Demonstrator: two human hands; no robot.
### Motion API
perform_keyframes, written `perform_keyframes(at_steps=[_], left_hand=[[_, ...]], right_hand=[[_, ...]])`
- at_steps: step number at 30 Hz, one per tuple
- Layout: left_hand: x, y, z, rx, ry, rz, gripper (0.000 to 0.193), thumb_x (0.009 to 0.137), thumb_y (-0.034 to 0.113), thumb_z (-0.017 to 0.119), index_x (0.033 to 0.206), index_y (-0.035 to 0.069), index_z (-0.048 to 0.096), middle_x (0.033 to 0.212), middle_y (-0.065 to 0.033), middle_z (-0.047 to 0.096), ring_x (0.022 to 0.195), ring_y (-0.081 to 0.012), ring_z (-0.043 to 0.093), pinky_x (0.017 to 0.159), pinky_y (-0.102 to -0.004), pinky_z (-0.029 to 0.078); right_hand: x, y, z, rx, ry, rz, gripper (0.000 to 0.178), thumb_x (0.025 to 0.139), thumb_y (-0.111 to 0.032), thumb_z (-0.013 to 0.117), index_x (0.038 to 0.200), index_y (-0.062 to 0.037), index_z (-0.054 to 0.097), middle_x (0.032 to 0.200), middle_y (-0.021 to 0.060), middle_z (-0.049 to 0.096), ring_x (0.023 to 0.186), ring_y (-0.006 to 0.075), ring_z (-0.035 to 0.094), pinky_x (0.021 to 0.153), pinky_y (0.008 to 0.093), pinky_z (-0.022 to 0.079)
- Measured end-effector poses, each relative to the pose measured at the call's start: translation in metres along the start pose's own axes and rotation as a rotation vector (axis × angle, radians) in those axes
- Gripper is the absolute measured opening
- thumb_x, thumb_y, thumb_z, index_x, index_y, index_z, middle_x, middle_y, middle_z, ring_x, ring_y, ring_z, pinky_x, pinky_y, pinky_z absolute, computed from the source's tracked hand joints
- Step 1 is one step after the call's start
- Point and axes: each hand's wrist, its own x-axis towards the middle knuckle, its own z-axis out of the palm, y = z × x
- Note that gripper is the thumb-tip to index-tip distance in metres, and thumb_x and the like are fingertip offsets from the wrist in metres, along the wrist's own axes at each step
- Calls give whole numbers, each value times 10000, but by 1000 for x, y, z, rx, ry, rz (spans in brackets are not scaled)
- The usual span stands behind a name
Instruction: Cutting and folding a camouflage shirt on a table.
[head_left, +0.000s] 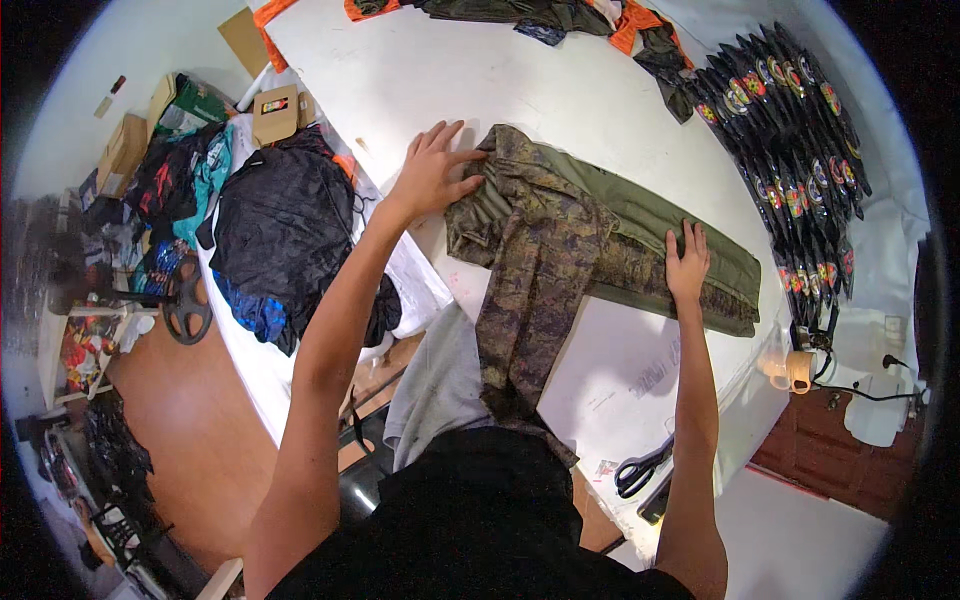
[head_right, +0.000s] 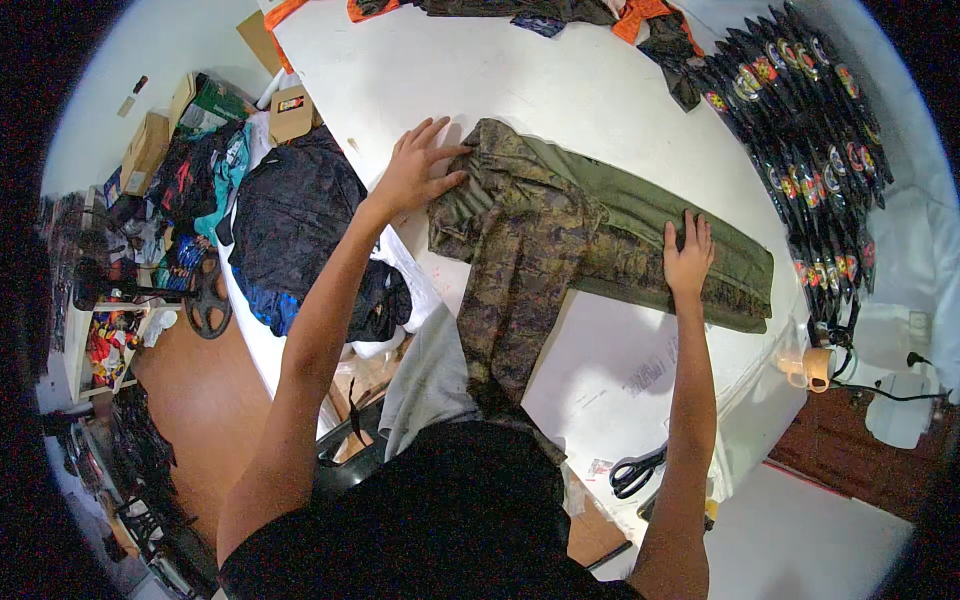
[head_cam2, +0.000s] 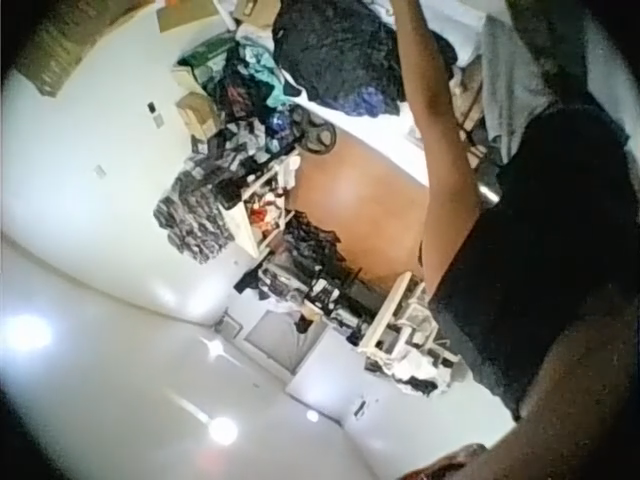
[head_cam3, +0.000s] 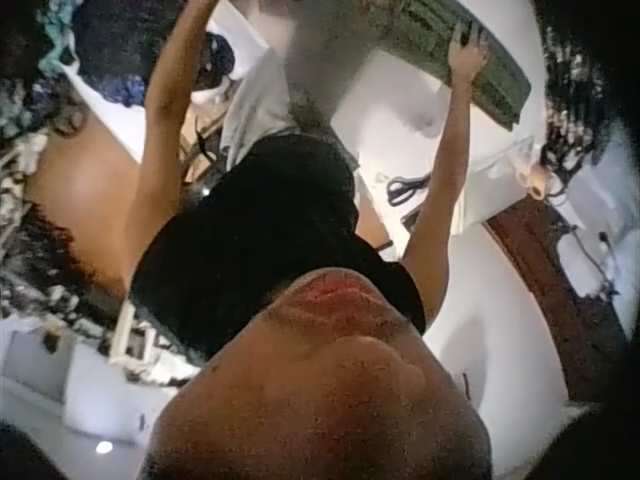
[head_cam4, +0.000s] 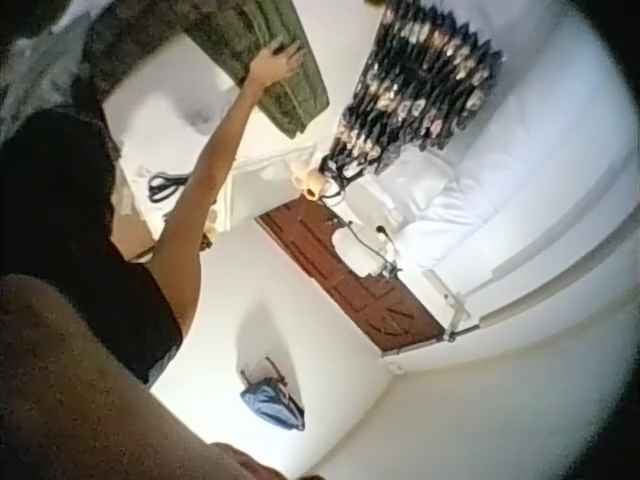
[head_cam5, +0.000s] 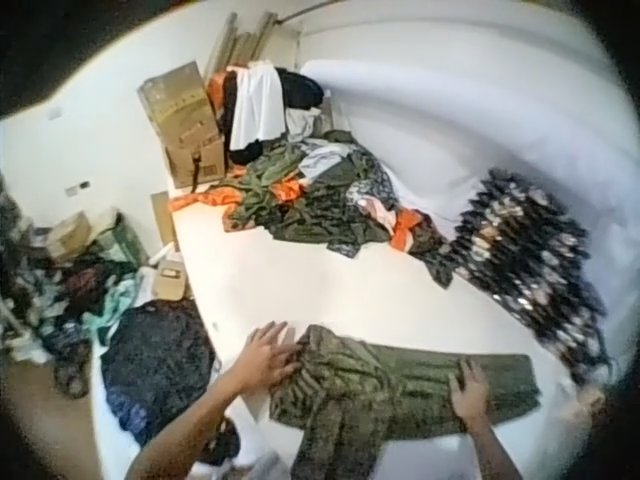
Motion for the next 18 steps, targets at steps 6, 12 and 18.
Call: perform_keyframes(at_steps=[6,12,18], left_hand=[[6,2,-2,-316,-19,158,528,875,464,528,1280,124,524,1447,-119,342,1365,-312,251,1098,-530,172],[-3,-4,11,278,-87,265,489,967,432,341,1378,177,416,1483,-19,291,1399,-262,166,1131,-511,60],[-5,-12,11,74,-100,251,428,968,349,369,1335,151,462,1450,-43,353,1371,-285,245,1108,-531,139]], right_hand=[[-1,0,2,-18,-15,8,555,910,-480,462,1337,-126,464,1409,193,374,1329,348,309,1087,514,192],[4,4,1,15,12,-23,555,909,-481,463,1334,-123,469,1407,197,375,1330,344,308,1090,507,192],[2,-4,-3,5,-1,13,538,911,-460,470,1318,-108,485,1416,168,375,1338,328,298,1093,506,186]])
